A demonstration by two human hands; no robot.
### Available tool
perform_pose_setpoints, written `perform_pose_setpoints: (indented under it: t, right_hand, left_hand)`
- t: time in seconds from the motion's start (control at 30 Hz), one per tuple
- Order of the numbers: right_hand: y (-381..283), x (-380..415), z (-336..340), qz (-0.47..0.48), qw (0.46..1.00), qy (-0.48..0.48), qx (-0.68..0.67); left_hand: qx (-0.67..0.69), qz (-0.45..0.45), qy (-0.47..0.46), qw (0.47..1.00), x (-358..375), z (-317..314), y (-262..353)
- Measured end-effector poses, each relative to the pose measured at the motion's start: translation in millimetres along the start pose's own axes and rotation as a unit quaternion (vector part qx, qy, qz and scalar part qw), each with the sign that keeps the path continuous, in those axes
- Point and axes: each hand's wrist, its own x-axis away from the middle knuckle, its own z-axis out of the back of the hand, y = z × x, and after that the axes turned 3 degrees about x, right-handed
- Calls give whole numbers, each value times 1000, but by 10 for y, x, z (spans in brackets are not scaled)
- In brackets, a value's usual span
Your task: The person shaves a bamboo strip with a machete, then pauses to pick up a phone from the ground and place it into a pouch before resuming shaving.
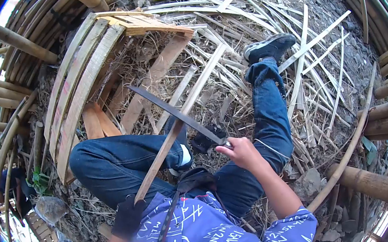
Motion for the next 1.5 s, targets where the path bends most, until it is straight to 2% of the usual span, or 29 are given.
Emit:
perform_pose_setpoints:
  t: [0.1,0.17,0.23,0.33,0.43,0.5,0.57,0.6,0.73,0.8,0.93,1.03,1.1,1.2,1.33,1.43,1.5]
  right_hand:
    - [105,-57,-208,10,999,-39,-1]
    - [106,-89,-280,23,999,-48,2]
    - [54,-110,-321,-20,996,-73,39]
    - [26,-170,-322,-32,994,-86,50]
    - [157,-253,-372,-68,993,-92,22]
    - [201,-291,-385,-93,992,-88,-1]
    - [192,-338,-379,-123,990,-75,-5]
    - [217,-380,-436,-103,993,-48,7]
    - [215,-377,-349,-157,982,-95,-48]
    - [251,-322,-371,-157,981,-95,-60]
    - [47,-106,-325,-180,968,-134,-113]
    - [-21,41,-406,-203,961,-141,-121]
    - [48,58,-449,-207,962,-134,-113]
    - [67,21,-424,-203,962,-144,-115]
    - [3,35,-393,-214,963,-132,-101]
    - [86,30,-365,-185,974,-117,-53]
    - [289,-1,-415,-142,988,-46,37]
  left_hand:
    - [-21,24,6,999,130,-22,36]
    - [33,134,30,990,301,-178,-46]
    - [58,159,14,985,322,-192,-89]
    - [53,149,-8,987,256,-188,-107]
    - [59,103,-21,993,204,-125,-87]
    - [-66,-9,-17,998,172,-16,17]
    - [-73,-5,-32,997,151,-6,13]
    - [-82,2,-45,996,154,-4,8]
    - [-52,79,-42,995,230,-139,-94]
    - [-70,43,-46,996,171,-61,-23]
    - [-37,47,-56,997,129,-20,-13]
    - [-58,5,-61,996,84,35,-45]
    - [-16,-27,-35,999,54,81,-48]
    - [6,17,-75,997,4,162,14]
    - [14,5,-68,998,16,134,-26]
    - [60,53,-85,993,-10,166,10]
    - [121,124,-101,980,-12,151,-27]
